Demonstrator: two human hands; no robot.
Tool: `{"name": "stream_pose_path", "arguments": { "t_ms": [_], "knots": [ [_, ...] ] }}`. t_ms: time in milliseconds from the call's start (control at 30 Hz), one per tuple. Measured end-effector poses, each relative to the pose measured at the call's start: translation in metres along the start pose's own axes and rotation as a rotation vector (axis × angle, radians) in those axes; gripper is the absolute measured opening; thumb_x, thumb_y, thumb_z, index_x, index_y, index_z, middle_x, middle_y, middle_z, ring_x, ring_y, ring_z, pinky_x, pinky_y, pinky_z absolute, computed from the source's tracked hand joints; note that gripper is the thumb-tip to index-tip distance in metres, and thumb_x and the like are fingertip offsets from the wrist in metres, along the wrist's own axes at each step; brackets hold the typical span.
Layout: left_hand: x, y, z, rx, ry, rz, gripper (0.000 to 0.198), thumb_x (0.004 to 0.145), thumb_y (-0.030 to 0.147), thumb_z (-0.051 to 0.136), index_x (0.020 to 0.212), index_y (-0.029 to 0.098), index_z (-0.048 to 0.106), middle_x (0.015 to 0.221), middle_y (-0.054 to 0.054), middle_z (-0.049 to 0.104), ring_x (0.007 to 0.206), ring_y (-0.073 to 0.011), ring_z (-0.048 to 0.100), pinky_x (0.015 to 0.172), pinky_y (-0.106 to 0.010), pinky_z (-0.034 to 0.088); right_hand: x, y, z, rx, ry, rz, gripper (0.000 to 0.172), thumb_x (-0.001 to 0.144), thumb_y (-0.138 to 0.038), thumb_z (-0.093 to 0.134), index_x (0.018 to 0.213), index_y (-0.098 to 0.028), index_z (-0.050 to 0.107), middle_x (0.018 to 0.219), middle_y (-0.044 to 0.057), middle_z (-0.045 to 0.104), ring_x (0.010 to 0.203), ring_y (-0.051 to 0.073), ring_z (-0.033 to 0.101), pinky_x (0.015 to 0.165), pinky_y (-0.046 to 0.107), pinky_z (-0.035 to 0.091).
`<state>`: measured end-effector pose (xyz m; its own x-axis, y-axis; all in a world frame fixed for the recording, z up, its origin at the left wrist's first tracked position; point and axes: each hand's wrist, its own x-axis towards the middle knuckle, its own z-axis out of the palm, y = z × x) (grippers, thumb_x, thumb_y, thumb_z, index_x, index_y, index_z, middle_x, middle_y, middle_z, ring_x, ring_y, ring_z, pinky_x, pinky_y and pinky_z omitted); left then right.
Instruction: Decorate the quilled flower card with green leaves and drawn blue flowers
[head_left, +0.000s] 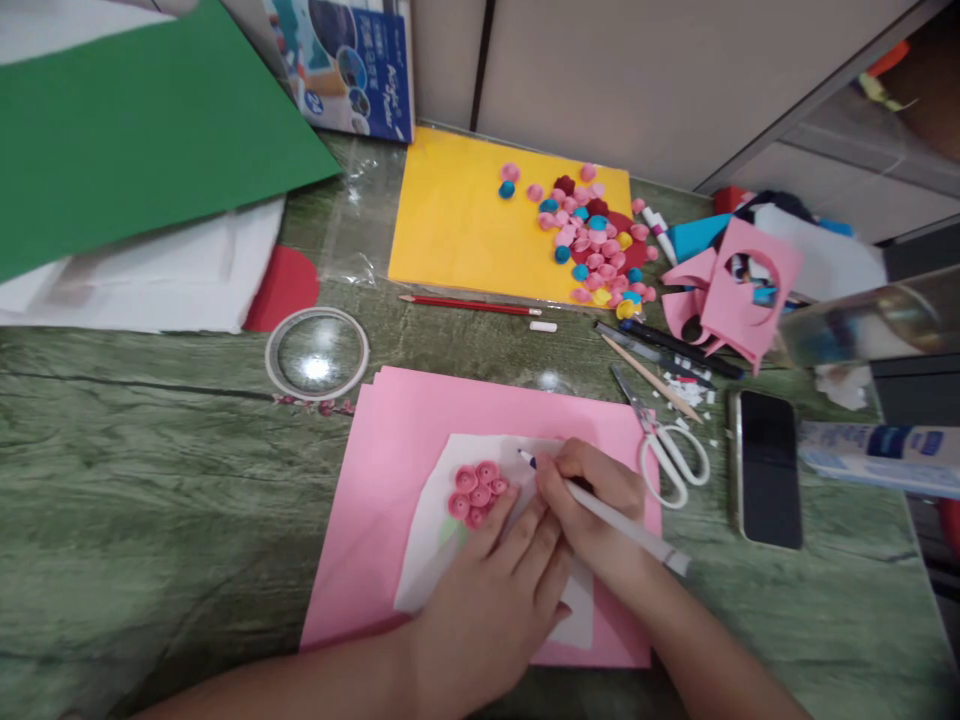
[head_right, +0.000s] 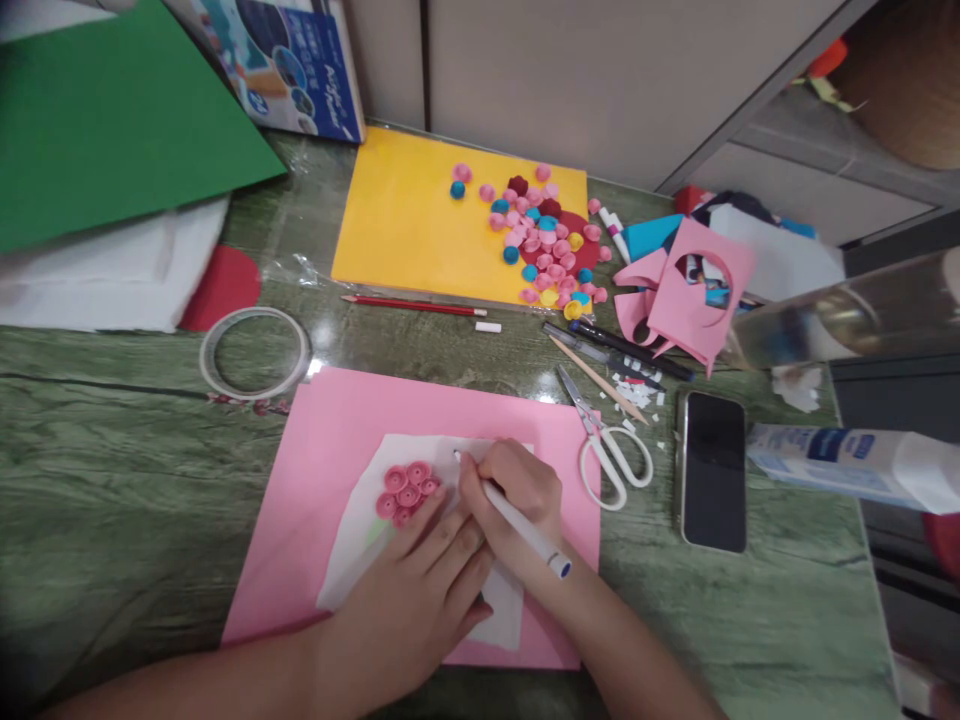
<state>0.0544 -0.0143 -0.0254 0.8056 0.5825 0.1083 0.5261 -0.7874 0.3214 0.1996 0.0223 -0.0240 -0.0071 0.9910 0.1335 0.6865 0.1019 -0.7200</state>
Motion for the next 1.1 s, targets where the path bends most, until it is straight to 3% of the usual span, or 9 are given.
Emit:
{"name": "stream_pose_path", "arguments": {
  "t_ms": [400,633,833,1100],
  "knots": [
    [-0.0005,-0.0004,0.0004,-0.013,-0.013,-0.002,0.043,0.090,0.040,0.039,0.118,0.011,0.055,0.124,-0.011,0.056,0.124,-0.0274,0.040,0.111,-0.047,0.009,0.0016,-0.0027,-0.0014,-0.011,-0.003,-0.040,0.029,0.080,-0.012,0.055,0.058,-0.018,0.037,0.051,-0.006,0.040,0.047,0.006,0.038,0.048,0.019,0.034],
    [-0.0003,0.0006,0.0007,-0.014,-0.003,0.000,0.043,0.089,0.041,0.040,0.118,0.012,0.055,0.125,-0.011,0.055,0.125,-0.0275,0.039,0.111,-0.046,0.008,0.0035,-0.0072,-0.0033,-0.014,-0.009,-0.023,0.030,0.080,-0.013,0.054,0.056,-0.018,0.037,0.049,-0.006,0.038,0.046,0.006,0.038,0.047,0.020,0.033],
    [-0.0007,0.0000,-0.0002,-0.003,-0.032,0.001,0.046,0.091,0.040,0.036,0.124,0.011,0.050,0.130,-0.011,0.051,0.128,-0.0270,0.036,0.111,-0.046,0.009,-0.0025,-0.0005,-0.0018,0.053,0.022,0.072,0.025,0.081,-0.016,0.053,0.058,-0.019,0.043,0.053,-0.005,0.046,0.047,0.007,0.042,0.046,0.021,0.034],
    [-0.0008,0.0006,-0.0015,-0.007,-0.027,0.002,0.044,0.091,0.039,0.038,0.121,0.012,0.053,0.127,-0.011,0.054,0.126,-0.0278,0.037,0.111,-0.047,0.009,0.0016,-0.0035,-0.0010,0.010,0.019,0.047,0.026,0.080,-0.017,0.054,0.057,-0.019,0.043,0.052,-0.005,0.045,0.046,0.007,0.041,0.046,0.021,0.035]
  ]
}}
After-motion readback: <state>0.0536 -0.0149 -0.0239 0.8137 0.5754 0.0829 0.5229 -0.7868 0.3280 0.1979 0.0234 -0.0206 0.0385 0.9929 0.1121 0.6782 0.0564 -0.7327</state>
